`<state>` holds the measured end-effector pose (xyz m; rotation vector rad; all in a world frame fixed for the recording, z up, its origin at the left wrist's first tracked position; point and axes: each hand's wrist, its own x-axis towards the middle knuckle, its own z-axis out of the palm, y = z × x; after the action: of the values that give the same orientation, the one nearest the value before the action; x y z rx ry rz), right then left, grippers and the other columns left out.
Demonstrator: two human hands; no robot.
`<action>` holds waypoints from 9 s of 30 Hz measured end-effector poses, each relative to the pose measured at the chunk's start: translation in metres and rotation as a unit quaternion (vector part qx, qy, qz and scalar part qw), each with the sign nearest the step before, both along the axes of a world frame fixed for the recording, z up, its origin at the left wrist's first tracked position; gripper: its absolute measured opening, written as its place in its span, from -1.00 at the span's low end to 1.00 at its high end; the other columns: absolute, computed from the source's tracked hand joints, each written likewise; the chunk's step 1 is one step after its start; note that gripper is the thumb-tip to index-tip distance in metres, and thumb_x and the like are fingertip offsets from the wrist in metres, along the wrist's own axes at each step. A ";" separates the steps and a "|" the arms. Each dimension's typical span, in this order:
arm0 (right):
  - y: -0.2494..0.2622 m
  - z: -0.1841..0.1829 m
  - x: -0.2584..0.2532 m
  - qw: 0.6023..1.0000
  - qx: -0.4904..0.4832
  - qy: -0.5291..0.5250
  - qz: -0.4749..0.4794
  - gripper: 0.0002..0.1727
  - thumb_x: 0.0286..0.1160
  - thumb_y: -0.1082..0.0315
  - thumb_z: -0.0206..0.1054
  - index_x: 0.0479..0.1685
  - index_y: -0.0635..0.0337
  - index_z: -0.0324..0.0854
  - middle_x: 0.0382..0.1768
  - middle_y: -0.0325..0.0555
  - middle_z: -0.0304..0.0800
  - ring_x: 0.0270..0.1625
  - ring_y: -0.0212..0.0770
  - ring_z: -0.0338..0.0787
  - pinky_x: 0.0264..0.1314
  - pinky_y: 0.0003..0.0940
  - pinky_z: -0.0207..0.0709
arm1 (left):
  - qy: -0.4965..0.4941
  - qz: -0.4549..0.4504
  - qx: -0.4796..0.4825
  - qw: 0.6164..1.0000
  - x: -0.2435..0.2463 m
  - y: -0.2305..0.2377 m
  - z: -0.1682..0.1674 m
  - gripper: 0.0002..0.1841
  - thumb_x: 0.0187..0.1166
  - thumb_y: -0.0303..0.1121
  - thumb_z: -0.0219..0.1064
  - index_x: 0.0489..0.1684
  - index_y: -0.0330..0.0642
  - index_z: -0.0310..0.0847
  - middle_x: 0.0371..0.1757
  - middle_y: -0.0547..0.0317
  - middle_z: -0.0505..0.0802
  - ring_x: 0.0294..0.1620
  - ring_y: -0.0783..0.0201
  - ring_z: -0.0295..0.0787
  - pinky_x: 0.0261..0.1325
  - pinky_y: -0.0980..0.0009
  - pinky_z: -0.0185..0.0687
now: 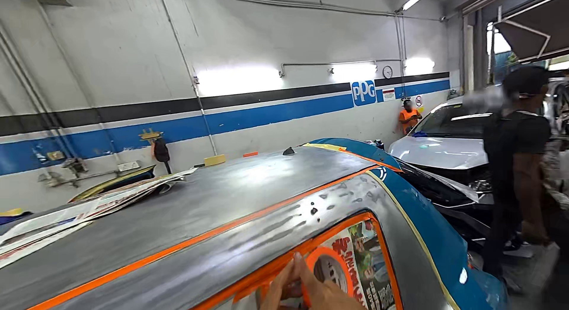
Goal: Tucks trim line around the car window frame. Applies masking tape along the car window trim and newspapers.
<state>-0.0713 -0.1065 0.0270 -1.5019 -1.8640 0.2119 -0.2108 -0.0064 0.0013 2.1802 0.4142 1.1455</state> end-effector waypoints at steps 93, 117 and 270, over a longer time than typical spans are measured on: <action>0.044 0.023 0.317 0.860 0.158 -0.476 0.096 -0.19 0.50 0.50 0.19 0.84 -0.25 0.26 -0.84 -0.29 0.21 -0.86 -0.21 0.34 -0.83 -0.37 0.10 | 0.163 0.365 0.324 0.858 0.177 -0.003 0.000 -0.57 0.69 -0.20 -0.08 0.20 0.26 0.78 0.08 0.30 0.79 0.26 0.20 0.51 0.36 0.13 0.17; 0.010 0.047 0.323 0.905 -0.057 -0.413 0.085 -0.27 0.47 0.33 0.33 0.75 -0.27 0.40 -0.47 -0.14 0.63 -0.54 -0.14 0.60 -0.53 -0.26 0.38 | 0.165 0.336 0.399 0.837 0.219 0.004 0.001 -0.64 0.54 -0.08 0.13 0.00 0.09 0.86 -0.01 0.19 0.83 0.08 0.16 0.62 0.17 0.16 0.34; -0.073 -0.274 0.086 0.895 0.074 0.058 -0.435 -0.47 0.84 0.14 -0.04 0.77 -0.34 0.37 -0.69 -0.25 0.51 -0.75 -0.17 0.55 -0.76 -0.25 0.39 | 0.347 -0.149 0.645 0.664 0.204 0.052 0.034 -0.44 0.59 -0.08 -0.07 0.42 0.05 0.73 0.45 -0.09 0.75 0.61 -0.24 0.50 0.71 -0.33 0.09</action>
<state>0.0147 -0.1800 -0.2472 -1.9962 -0.9403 -0.2574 -0.0072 0.0457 0.0355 3.6964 -0.7568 0.2233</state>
